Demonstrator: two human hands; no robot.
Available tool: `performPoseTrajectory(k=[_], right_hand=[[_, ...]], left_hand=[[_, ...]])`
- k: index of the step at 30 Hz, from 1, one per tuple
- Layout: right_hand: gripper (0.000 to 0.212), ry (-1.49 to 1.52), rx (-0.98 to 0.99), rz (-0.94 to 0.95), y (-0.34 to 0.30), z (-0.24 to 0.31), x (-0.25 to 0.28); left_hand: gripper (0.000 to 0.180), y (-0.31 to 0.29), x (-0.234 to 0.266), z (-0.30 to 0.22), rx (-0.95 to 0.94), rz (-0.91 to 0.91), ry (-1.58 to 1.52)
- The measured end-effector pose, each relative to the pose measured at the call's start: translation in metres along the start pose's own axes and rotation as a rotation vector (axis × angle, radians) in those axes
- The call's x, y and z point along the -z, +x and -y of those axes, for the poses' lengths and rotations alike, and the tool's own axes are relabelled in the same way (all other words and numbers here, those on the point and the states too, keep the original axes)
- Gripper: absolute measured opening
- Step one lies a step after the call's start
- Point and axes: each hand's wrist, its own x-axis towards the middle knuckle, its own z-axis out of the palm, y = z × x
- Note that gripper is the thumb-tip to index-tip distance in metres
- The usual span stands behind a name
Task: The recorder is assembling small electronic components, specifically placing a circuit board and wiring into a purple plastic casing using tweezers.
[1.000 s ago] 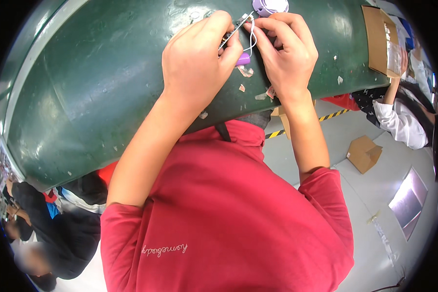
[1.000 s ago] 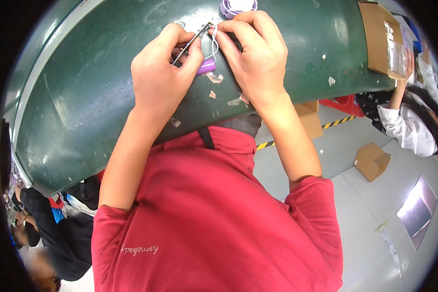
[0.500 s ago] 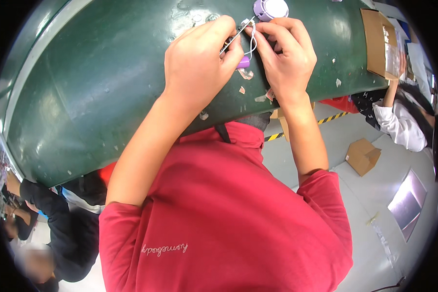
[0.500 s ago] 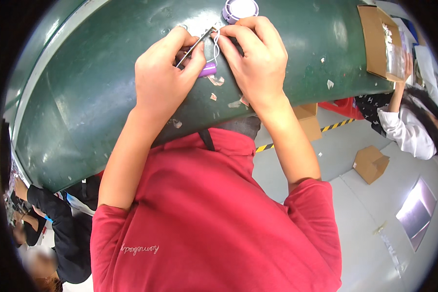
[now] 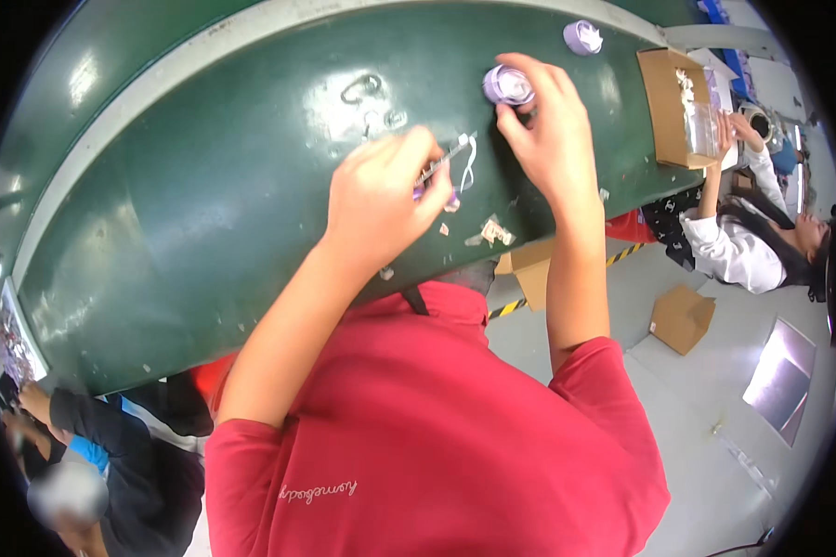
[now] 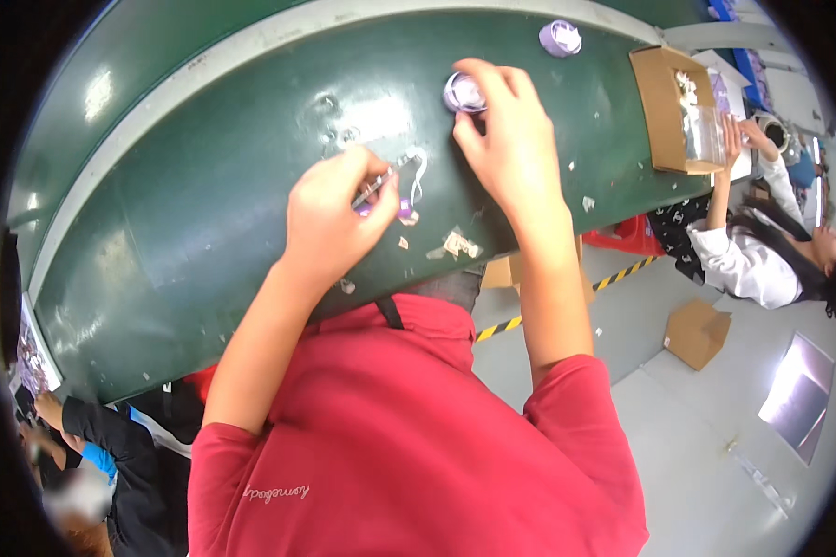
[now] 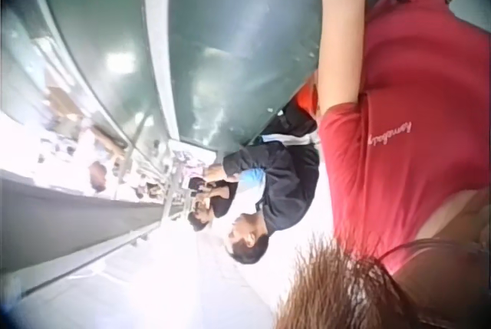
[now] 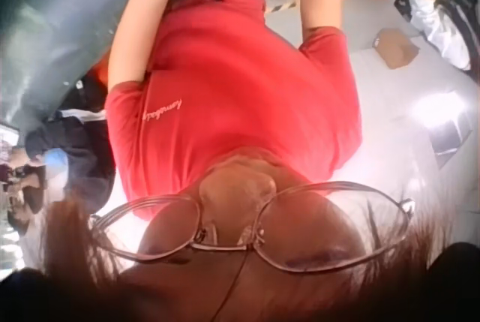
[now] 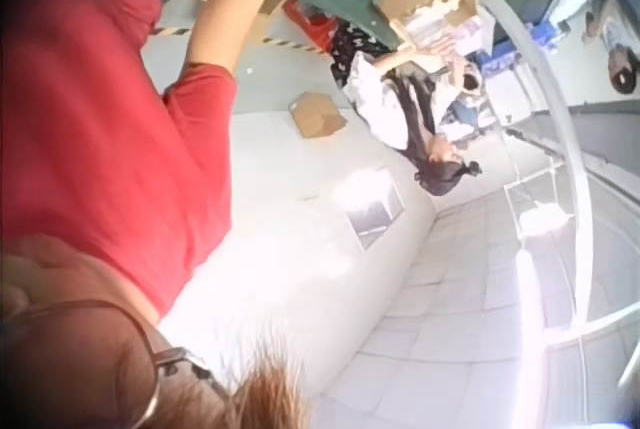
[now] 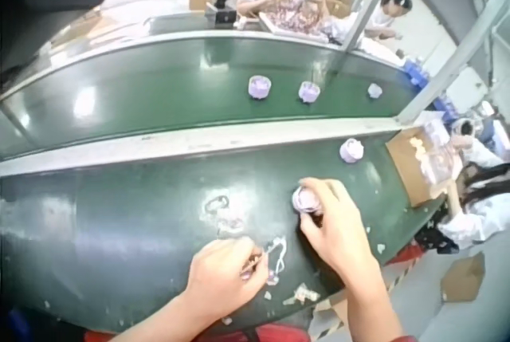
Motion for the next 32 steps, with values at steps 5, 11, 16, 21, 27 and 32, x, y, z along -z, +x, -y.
performPoseTrajectory(k=[5,11,16,21,27,32], right_hand=[[0.060,0.805,0.119,0.268,0.027,0.023,-0.017],[0.048,-0.544,-0.018,-0.315,0.064,-0.097,0.019],[0.016,0.033,0.229,0.092,0.061,-0.101,0.041],[0.014,0.242,0.278,0.228,0.011,-0.050,0.028],[0.045,-0.001,0.084,-0.013,-0.016,-0.026,0.026],[0.062,-0.105,-0.452,-0.153,-0.056,-0.002,0.035]], left_hand=[[0.019,-0.005,0.006,-0.008,-0.128,0.120,0.011],[0.014,-0.006,0.000,-0.007,-0.027,0.145,-0.077],[0.013,-0.005,0.003,-0.005,0.008,0.152,-0.077],[0.014,-0.003,0.004,-0.005,0.013,0.151,-0.068],[0.015,-0.003,-0.001,-0.004,0.005,0.139,-0.072],[0.015,-0.006,-0.003,-0.004,0.066,0.109,-0.107]])
